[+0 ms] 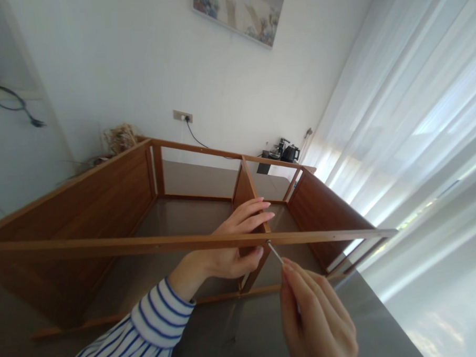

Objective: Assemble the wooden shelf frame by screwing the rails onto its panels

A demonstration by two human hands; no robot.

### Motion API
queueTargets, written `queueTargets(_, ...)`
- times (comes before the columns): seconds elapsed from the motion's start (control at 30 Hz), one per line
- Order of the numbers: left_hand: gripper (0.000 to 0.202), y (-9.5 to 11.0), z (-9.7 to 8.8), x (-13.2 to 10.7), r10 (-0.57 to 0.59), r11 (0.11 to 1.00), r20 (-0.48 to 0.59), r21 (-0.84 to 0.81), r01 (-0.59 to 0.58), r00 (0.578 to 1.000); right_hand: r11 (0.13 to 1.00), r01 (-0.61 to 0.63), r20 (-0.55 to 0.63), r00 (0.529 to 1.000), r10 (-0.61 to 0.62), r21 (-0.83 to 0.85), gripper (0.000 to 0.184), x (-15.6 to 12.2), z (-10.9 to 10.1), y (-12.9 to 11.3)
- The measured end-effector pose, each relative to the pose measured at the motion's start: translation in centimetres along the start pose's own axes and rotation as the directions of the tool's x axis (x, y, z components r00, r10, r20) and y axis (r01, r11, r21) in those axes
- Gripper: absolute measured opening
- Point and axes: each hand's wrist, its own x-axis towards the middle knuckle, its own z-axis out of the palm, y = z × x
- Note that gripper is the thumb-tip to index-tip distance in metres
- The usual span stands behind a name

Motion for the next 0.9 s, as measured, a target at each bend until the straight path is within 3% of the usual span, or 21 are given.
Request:
queueTargets(0.17, 0.057, -0.2, 0.5, -0.1, -0.012, 1.000, -0.063, 0.014, 0.012, 0.998, 0.994, 0.085, 0.016, 0.996, -0.084, -0.070, 0.024, 0.3, -0.1, 0.1)
queueTargets(0.37, 0.044, -0.3, 0.9, -0.1, -0.006, 1.000, -0.105, 0.015, 0.007, 0.995, 0.945, 0.264, 0.147, 0.960, -0.239, -0.192, 0.015, 1.0, -0.6, -0.6)
queueTargets(0.53, 0.037, -0.1, 0.7, 0.1, -0.004, 1.000, -0.106, 0.009, 0.005, 0.994, 0.952, 0.181, 0.105, 0.982, -0.159, -0.247, 0.018, 1.6, -0.6, -1.6)
queueTargets(0.67, 0.034, 0.0, 0.7, 0.2, -0.001, 1.000, -0.117, 0.000, 0.001, 0.993, 0.972, 0.192, 0.211, 0.964, -0.160, -0.138, 0.014, 2.4, -1.0, -1.4)
queueTargets(0.9, 0.038, 0.0, 0.7, 0.2, -0.021, 1.000, -0.095, -0.006, 0.021, 0.995, 1.000, 0.006, 0.164, 0.986, -0.004, -0.008, 0.017, 1.8, -0.4, -1.5)
